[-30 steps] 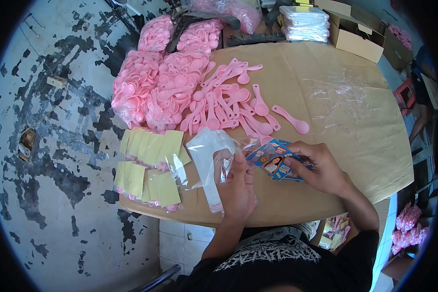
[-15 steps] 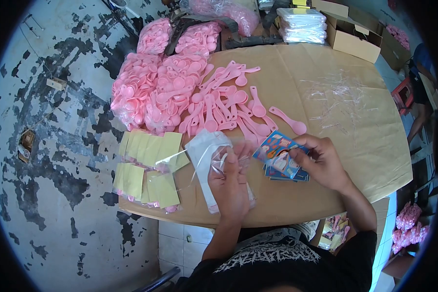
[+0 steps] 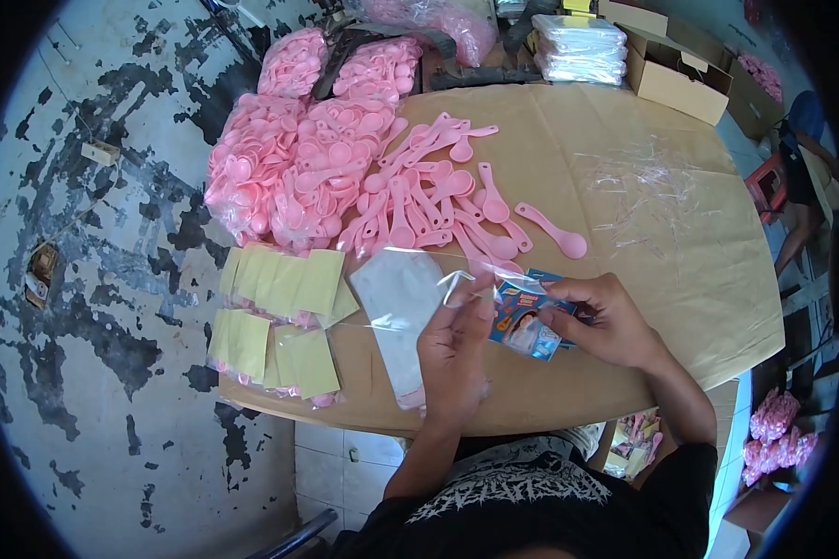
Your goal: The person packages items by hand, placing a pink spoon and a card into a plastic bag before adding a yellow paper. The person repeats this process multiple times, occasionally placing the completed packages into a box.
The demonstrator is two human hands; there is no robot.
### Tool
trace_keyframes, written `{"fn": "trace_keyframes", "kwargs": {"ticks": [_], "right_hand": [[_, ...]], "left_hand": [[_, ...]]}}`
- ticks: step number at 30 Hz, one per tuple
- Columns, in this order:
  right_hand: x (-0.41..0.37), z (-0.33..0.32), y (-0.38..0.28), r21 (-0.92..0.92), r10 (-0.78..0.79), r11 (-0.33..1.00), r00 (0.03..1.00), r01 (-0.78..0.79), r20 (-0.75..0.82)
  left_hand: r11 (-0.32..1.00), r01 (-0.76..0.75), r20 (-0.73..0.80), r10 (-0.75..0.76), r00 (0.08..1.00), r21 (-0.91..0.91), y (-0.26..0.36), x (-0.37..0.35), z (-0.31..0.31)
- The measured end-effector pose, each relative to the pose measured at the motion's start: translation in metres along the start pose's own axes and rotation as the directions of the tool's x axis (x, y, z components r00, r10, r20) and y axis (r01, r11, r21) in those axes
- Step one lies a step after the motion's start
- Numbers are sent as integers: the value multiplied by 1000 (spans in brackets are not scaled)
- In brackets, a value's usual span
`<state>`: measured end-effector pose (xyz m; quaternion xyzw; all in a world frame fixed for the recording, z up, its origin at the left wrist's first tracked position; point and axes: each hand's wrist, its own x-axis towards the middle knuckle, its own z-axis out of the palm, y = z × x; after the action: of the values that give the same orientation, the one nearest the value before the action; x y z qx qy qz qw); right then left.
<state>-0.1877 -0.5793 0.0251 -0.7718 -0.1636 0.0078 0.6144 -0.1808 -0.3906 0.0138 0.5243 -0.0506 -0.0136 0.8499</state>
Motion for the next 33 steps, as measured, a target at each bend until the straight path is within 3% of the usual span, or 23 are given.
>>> {"fn": "trace_keyframes", "kwargs": {"ticks": [2,4,8,10,13,14,16,18,19,21,22,25,26,28,31,33], "right_hand": [[-2,2,1,97,37,995,999,-35,-19],[-1,8,2,252,30,968,997,-12,-69],[-2,6,-7,147,153,975,984,-166,96],[-4,6,-13,120,182,973,977,-195,112],[-4,13,0,171,-21,985,1000,23,-11],[-3,11,0,229,58,971,998,-64,33],[-4,5,-2,330,211,912,969,-242,128],[-2,8,1,231,83,967,992,-104,98],[-1,10,2,178,16,984,996,-32,90],[-1,19,-13,323,127,936,990,-139,56],[-1,23,-19,394,185,900,982,-189,47],[-4,18,-5,350,61,930,988,-108,145],[-3,18,-5,283,-42,959,987,-4,158],[3,15,-5,155,-244,964,947,215,210],[13,-2,-22,-180,-134,966,954,186,269],[31,-18,-17,-403,-126,904,990,143,70]], "left_hand": [[985,50,76,-63,995,163,-4,-1,-2],[994,101,67,-104,992,50,2,-5,1],[997,29,62,-25,998,-65,1,-4,0],[998,-6,128,-1,992,57,-12,-5,-2],[998,-7,250,-11,968,70,-13,-10,0],[996,-50,334,21,942,78,-9,-10,1],[998,-57,387,60,920,-19,-5,-9,2],[975,-1,328,76,942,-221,-2,-6,1],[978,-12,333,82,939,-209,-3,-8,-3],[982,-34,344,98,934,-188,-7,-14,-12],[955,-28,344,134,929,-296,-9,-14,-9],[946,-249,432,316,845,-206,-13,-12,5],[971,-229,480,233,846,-67,-9,-17,3],[908,-402,574,394,717,-120,-24,-7,-7],[862,-97,503,378,777,-498,-30,-6,-23],[838,-304,271,455,848,-454,-22,-1,-23]]}}
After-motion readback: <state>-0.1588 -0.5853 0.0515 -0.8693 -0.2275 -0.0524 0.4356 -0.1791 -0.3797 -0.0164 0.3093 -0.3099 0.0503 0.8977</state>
